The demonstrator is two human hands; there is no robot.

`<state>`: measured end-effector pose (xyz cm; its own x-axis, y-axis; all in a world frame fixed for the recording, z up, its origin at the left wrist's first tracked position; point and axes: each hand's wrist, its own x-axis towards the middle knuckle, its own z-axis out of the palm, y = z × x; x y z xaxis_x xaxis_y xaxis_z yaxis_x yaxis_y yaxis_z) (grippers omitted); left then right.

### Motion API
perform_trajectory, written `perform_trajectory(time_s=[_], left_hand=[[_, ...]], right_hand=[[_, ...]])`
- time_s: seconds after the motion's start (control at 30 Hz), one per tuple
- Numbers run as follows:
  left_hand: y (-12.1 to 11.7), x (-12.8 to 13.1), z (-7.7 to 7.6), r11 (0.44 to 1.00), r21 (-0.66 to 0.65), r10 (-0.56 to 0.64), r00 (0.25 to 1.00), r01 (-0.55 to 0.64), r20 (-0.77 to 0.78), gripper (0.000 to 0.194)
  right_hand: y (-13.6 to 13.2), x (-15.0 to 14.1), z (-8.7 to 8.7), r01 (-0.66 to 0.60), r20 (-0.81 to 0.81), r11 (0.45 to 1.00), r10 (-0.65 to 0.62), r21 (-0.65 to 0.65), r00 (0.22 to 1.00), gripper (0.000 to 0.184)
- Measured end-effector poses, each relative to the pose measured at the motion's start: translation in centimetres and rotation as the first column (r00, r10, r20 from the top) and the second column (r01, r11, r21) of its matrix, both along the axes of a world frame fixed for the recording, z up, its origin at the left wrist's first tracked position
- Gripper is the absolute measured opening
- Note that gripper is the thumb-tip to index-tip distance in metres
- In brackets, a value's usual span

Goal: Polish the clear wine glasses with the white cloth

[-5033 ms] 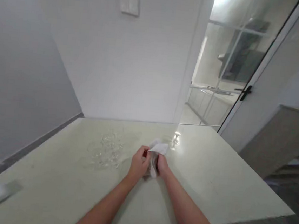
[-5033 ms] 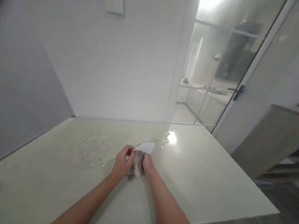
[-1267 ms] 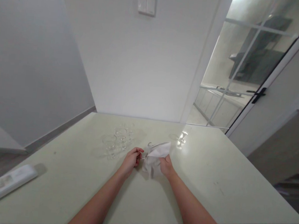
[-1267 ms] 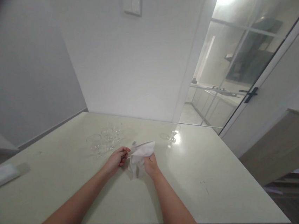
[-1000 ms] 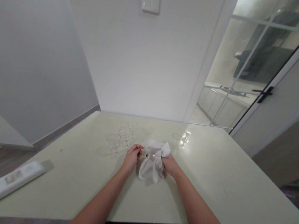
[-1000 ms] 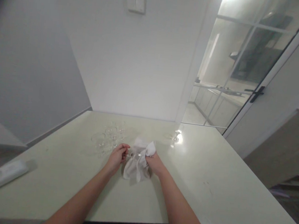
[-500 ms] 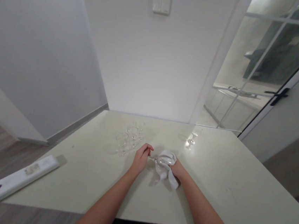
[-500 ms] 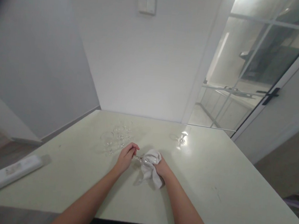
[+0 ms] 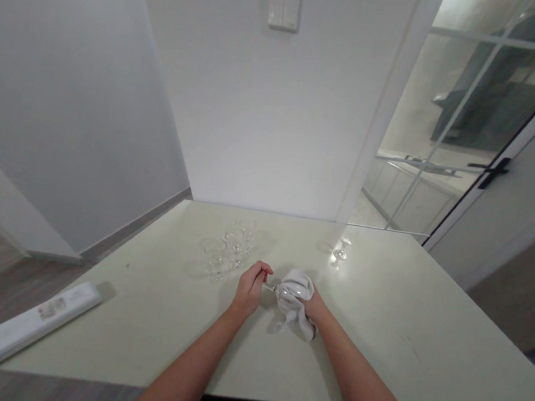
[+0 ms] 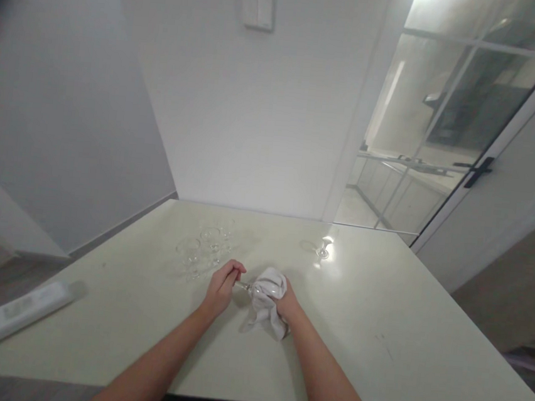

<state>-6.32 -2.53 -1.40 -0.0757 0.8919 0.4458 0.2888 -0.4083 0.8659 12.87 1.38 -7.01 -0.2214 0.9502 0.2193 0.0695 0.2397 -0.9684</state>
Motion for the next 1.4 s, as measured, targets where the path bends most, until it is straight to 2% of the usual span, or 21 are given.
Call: perform_trajectory(time_s=[0.1, 0.2, 0.3, 0.43, 0.53, 0.73, 0.93, 1.17, 1.3, 1.4], left_hand=[[0.2, 0.0, 0.0, 1.0, -0.006, 0.015, 1.0, -0.015, 0.007, 0.02], [0.4, 0.0, -0.1, 0.999, -0.007, 0.038, 0.999, -0.038, 0.032, 0.019], [0.3, 0.1, -0.2, 0.999, -0.002, 0.039, 0.999, -0.039, 0.035, 0.018], [-0.1, 0.2, -0.2, 0.999, 0.015, 0.031, 0.999, -0.031, 0.036, 0.019], [-0.2, 0.2, -0.1, 0.999, 0.033, 0.041, 0.999, -0.042, 0.031, 0.019], [0.3, 0.1, 0.1, 0.998, -0.013, 0.068, 0.997, -0.068, 0.037, 0.018], [0.9, -0.1, 0.0, 0.995, -0.082, 0.061, 0.993, -0.053, 0.099, 0.016], [0.9, 0.1, -0.5, 0.994, -0.099, -0.028, 0.99, 0.042, 0.135, 0.018], [1.2, 0.1, -0.6, 0.993, -0.113, -0.001, 0.985, 0.021, 0.171, 0.018], [1.3, 0.0, -0.3, 0.992, -0.128, 0.015, 0.98, 0.011, 0.198, 0.017]], right_hand=[[-0.3, -0.3, 1.0, -0.07, 0.021, 0.997, 0.07, 0.014, 0.997, 0.029], [-0.5, -0.4, 1.6, -0.136, 0.036, 0.991, 0.135, 0.006, 0.99, 0.025], [-0.2, -0.2, 0.9, -0.09, 0.043, 0.996, 0.09, -0.002, 0.995, 0.032], [0.3, 0.2, -0.6, 0.055, 0.03, 0.998, -0.054, -0.022, 0.998, 0.049], [0.4, 0.2, -0.4, 0.085, 0.026, 0.996, -0.084, -0.025, 0.996, 0.051], [-0.6, -0.4, 2.3, -0.152, 0.036, 0.988, 0.153, -0.03, 0.988, 0.023], [-1.0, 0.2, 3.6, -0.265, -0.013, 0.957, 0.265, -0.121, 0.964, 0.028], [0.4, 0.8, 3.6, -0.162, -0.009, 0.983, 0.162, -0.085, 0.987, 0.035], [0.0, 0.4, 4.1, -0.187, 0.033, 0.981, 0.188, -0.05, 0.982, 0.029], [-0.6, 0.4, 4.4, -0.207, 0.045, 0.975, 0.211, -0.08, 0.976, 0.03]])
